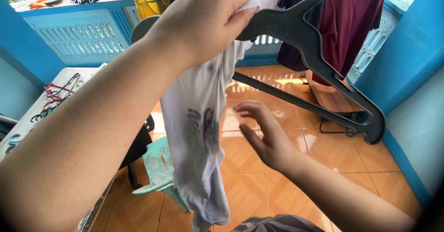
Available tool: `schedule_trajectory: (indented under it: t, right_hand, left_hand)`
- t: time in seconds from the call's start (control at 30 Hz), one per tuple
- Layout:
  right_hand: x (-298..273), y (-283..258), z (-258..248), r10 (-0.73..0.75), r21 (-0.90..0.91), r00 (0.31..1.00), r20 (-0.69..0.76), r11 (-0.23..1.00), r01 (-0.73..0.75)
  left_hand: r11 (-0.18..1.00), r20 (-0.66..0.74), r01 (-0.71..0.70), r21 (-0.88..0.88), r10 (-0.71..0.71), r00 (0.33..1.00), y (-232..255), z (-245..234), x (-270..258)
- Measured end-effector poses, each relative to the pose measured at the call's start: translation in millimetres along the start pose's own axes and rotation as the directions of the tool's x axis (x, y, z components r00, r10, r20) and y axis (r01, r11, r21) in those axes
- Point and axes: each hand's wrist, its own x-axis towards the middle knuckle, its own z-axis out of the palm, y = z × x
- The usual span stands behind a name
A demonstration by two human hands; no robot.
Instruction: The person takes various items of clothing from a laundry basket and hangs them on plastic hangers, then places the hangers on a metal rack on a balcony.
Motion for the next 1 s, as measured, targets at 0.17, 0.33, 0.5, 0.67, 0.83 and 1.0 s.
schedule_trajectory:
  t: [0.17,0.33,0.5,0.67,0.83,1.0]
  right_hand:
    - [59.7,85.3,1.0,0.287,0.366,0.930,0.228,0.860,-0.355]
    - [77.7,168.9,-2.0,0.734,-0.431,0.414,0.539,0.662,-0.613]
    - [80.8,222.1,-83.4,0.840,-0.349,0.542,-0.009,0.506,-0.789]
    - [118.0,227.7,-107.0,0.812,-0.125,0.577,-0.087,0.565,-0.815]
    - [150.0,249.4,-102.7,0.818,-0.191,0.557,-0.141,0.530,-0.826]
    - [197.8,274.1,-112.5,0.802,-0.313,0.561,-0.206,0.489,-0.814]
  left_hand:
    - [0.989,-0.049,-0.044,-0.139,0.038,0.998,-16.5,33.1,18.2]
    - [0.984,0.012,0.033,-0.177,-0.032,0.999,-75.4,46.4,7.1]
    - [0.959,0.085,0.283,-0.023,-0.280,0.956,-158.1,67.8,-31.6]
    - [0.914,0.001,0.389,0.119,-0.392,0.920,-226.6,104.7,-70.0]
    - [0.875,-0.057,0.403,0.269,-0.403,0.914,-256.8,121.9,-84.5]
    - [0.846,-0.124,0.416,0.333,-0.398,0.909,-262.4,132.1,-76.7]
